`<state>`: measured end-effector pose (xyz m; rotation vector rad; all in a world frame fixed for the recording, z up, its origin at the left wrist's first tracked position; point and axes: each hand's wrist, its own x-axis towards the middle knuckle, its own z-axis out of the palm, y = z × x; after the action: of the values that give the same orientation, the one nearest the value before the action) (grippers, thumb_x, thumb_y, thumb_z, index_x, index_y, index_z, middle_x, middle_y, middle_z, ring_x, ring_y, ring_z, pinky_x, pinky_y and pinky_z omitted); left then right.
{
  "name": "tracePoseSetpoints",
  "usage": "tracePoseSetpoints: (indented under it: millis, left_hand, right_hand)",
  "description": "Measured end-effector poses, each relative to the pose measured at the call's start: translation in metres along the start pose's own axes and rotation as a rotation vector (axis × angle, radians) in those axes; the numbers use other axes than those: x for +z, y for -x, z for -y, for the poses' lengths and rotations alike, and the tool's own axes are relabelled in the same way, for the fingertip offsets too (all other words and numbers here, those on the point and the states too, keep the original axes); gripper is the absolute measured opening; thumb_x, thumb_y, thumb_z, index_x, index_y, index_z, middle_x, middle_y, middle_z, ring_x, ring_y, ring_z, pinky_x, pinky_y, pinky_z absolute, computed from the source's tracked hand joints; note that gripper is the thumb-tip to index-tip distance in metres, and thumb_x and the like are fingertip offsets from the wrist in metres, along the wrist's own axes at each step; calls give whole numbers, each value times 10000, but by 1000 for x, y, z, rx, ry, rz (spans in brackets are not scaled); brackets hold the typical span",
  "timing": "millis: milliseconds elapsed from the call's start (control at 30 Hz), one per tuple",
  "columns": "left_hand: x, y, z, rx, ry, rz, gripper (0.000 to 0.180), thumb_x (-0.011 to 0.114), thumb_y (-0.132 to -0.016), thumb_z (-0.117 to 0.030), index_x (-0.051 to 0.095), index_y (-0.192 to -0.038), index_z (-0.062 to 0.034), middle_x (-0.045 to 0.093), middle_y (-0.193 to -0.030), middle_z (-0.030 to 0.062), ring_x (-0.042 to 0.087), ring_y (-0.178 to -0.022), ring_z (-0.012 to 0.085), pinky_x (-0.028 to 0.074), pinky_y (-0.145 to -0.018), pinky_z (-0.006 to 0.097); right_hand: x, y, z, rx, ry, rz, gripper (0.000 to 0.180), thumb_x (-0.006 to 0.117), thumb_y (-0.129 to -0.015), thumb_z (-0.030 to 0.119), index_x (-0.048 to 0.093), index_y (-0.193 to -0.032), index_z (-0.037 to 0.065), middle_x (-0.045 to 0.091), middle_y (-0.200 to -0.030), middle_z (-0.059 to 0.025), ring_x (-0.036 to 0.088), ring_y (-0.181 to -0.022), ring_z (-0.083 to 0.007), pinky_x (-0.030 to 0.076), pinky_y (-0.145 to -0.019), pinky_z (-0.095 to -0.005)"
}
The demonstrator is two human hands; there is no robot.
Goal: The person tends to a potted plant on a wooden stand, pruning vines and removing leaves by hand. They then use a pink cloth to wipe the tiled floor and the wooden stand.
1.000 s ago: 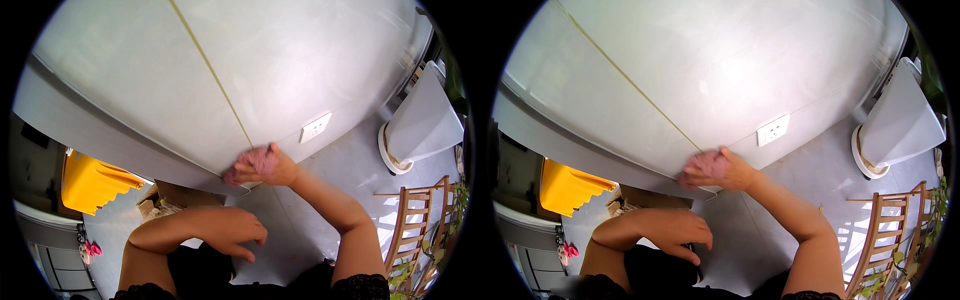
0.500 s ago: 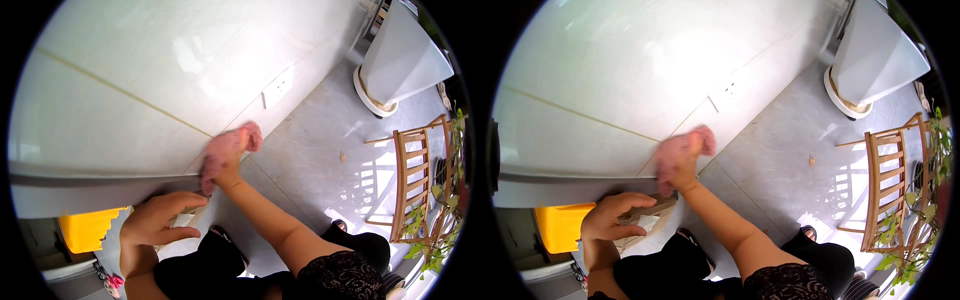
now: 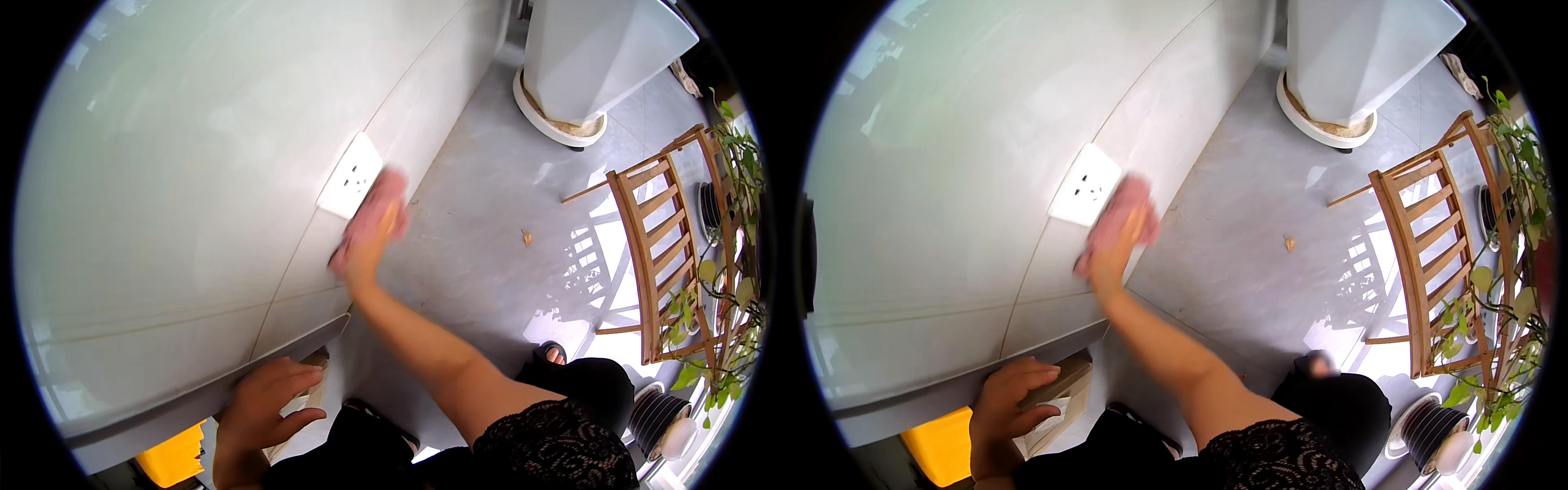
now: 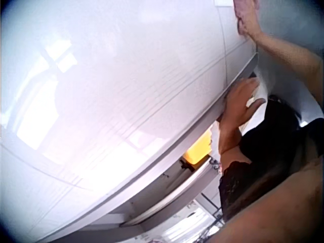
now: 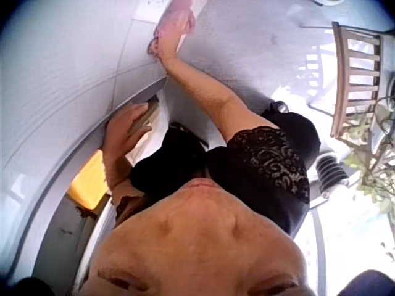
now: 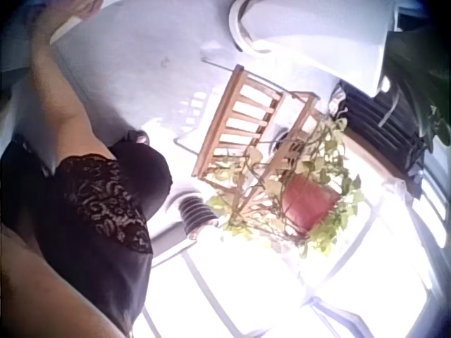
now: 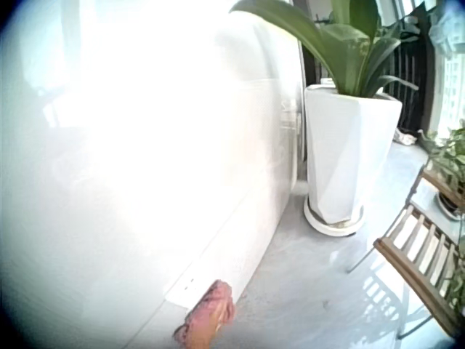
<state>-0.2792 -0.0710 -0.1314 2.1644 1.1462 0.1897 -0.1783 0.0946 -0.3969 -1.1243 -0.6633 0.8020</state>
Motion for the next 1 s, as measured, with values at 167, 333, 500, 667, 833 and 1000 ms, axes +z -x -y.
tracePoseSetpoints:
  millis: [167,333,500,667,833,1000]
  left_hand:
    - [18,-40,11,150,-275,-279,263,727,-774,-210,631,-972,-67,666,-966,99,640,-870,269,477,-865,427]
    - [33,-46,23,296,-589,-330,85,645,-819,-167,603,-853,-102,662,-841,73,643,-775,232,494,-794,410]
    - [36,-43,26,271,-647,-275,50,611,-819,-124,598,-858,-95,653,-814,69,639,-752,230,495,-763,411]
    - [35,-50,25,250,-660,-267,63,602,-798,-85,595,-860,-77,643,-810,80,631,-733,238,490,-762,418]
    - [38,-55,29,256,-632,-255,95,621,-792,-88,584,-875,-63,632,-809,98,619,-730,257,486,-772,444]
    - [36,-53,21,247,-636,-295,66,595,-781,-63,590,-844,-84,643,-772,69,632,-693,213,497,-727,381]
  right_hand:
    - [-12,120,15,-214,-152,137,461,342,-943,157,307,-1356,-45,143,-1513,-232,100,-1410,-389,83,-1131,-475]
    - [-15,-184,24,-595,102,0,503,391,-946,201,307,-1385,-31,263,-1439,-243,288,-1302,-387,240,-1079,-419]
    - [-9,-266,170,-802,64,48,564,515,-822,152,403,-1365,47,306,-1435,-239,323,-1307,-364,267,-1076,-336]
    - [-43,-319,22,-267,-131,-171,584,408,-799,29,371,-1381,9,322,-1444,-206,291,-1335,-350,250,-1096,-369]
    - [-51,-178,-68,28,213,-177,706,471,-790,-24,216,-1447,8,261,-1474,-213,227,-1375,-349,177,-1129,-377]
    - [-40,-33,15,-296,113,100,640,452,-920,286,205,-1466,61,92,-1530,-215,41,-1411,-420,46,-1133,-499]
